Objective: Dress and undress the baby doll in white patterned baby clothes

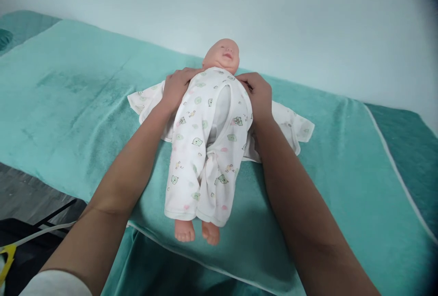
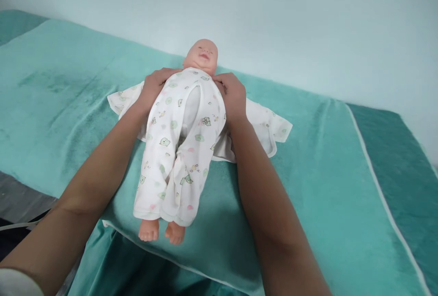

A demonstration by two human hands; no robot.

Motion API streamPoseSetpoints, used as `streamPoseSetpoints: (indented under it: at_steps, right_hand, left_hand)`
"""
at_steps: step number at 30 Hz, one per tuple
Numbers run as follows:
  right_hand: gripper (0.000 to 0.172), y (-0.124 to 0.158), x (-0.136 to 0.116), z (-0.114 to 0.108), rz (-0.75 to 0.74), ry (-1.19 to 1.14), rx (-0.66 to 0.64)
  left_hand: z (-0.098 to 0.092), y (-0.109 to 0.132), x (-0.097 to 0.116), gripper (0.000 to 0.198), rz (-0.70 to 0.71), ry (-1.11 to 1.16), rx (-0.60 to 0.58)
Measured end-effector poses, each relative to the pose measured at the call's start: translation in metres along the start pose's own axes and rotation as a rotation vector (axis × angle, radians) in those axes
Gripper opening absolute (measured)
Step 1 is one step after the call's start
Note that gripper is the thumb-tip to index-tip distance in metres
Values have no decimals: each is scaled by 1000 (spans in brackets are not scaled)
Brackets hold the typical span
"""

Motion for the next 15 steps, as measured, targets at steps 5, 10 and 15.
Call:
streamPoseSetpoints:
  at_steps: [5,10,15]
  right_hand:
    - [29,14,-12,-3,-35,-32,-52]
    - [28,40,-23,-11,6,-5,34]
    - [15,72,-23,-21,408,51,164]
  left_hand:
    - [-3,17,0,47,46,-76,-3]
    - [-8,44,-7,48,80,-15,50]
    - [-9,77,3,43,92,-68,73]
Point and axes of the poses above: each hand's wrist, its own y-axis away from the middle knuckle, its own z-axis out of the palm, x = y × z, the point moved 5 cm from there along -y, towards the middle knuckle, and after that the axes turned 6 degrees about -z, right-handed, at the moved point
